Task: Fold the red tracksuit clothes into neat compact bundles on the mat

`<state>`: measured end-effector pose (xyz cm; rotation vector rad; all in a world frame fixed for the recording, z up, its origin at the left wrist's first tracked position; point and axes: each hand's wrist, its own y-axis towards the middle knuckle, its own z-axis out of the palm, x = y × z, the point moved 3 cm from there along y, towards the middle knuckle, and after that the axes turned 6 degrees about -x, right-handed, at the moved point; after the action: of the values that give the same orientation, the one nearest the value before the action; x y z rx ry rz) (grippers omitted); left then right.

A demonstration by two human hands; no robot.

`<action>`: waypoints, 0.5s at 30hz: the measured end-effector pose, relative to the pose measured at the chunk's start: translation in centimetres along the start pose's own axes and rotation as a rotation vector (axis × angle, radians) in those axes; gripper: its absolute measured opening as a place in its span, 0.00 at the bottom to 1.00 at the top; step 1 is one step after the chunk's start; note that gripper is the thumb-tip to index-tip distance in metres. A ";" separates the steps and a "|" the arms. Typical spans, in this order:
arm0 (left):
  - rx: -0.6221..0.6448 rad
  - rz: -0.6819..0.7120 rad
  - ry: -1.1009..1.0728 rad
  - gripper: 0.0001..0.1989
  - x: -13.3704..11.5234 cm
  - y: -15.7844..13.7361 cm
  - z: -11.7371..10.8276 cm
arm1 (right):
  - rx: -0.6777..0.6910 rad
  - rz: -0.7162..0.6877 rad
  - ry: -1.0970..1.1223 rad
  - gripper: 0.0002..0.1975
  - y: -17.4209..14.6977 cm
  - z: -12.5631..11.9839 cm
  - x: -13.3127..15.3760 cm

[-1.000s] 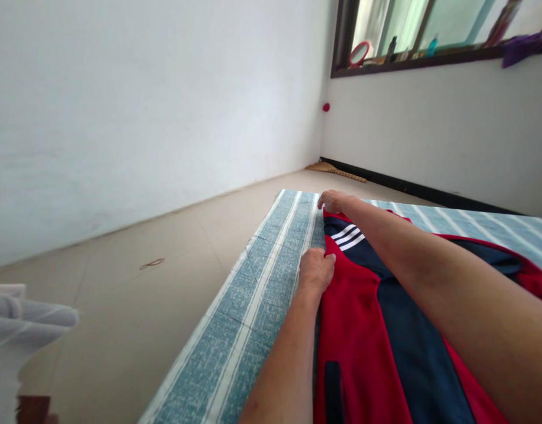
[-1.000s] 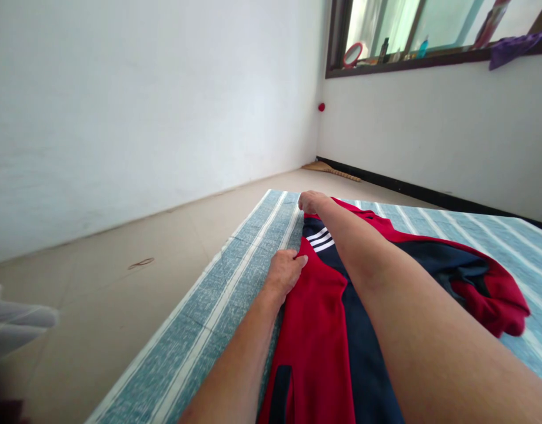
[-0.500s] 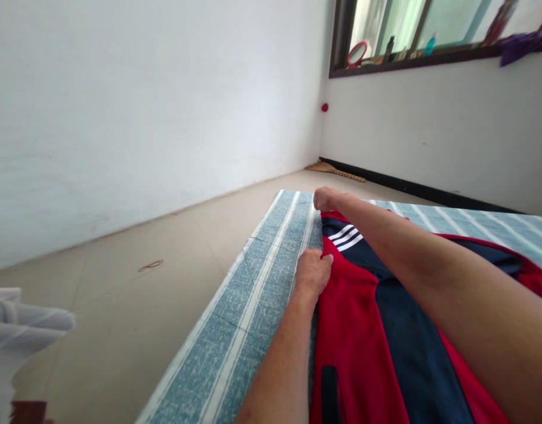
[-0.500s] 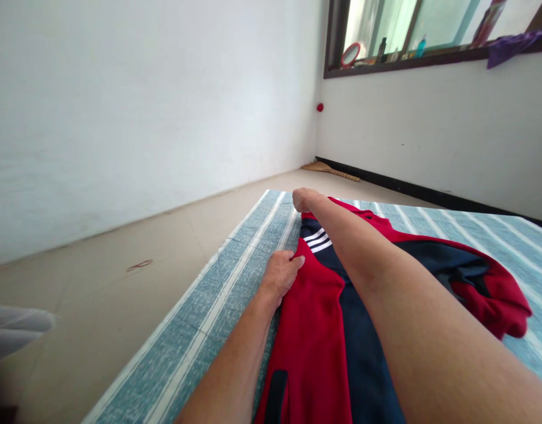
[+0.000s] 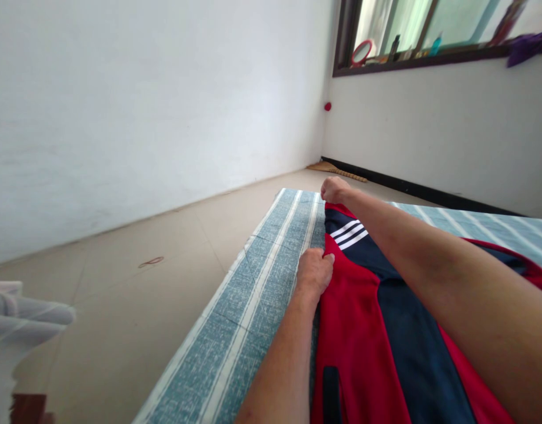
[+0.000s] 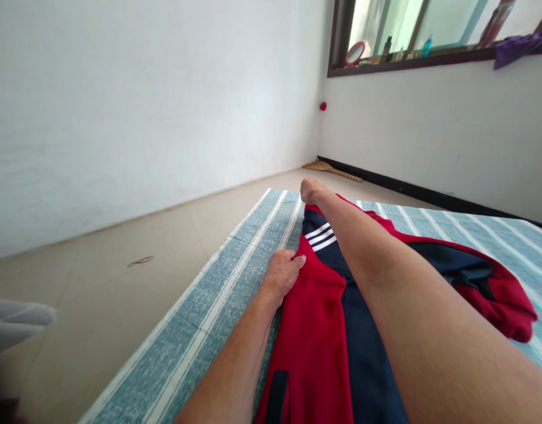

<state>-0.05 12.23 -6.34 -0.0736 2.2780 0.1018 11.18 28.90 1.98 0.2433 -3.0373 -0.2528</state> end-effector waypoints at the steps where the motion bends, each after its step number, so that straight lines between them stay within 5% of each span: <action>1: -0.004 -0.002 -0.005 0.11 0.0 0.0 0.0 | -0.025 0.005 0.004 0.11 -0.2 -0.2 -0.2; 9: -0.031 -0.023 -0.052 0.12 0.3 0.0 0.1 | -0.138 0.050 0.023 0.17 -0.7 0.9 -1.6; 15: -0.030 -0.028 -0.074 0.12 0.5 0.1 0.2 | -0.085 0.039 0.064 0.15 -0.2 1.9 -1.9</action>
<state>-0.18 12.31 -6.86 -0.1152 2.2012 0.1224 12.92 29.29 -0.05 0.1820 -2.9562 -0.3628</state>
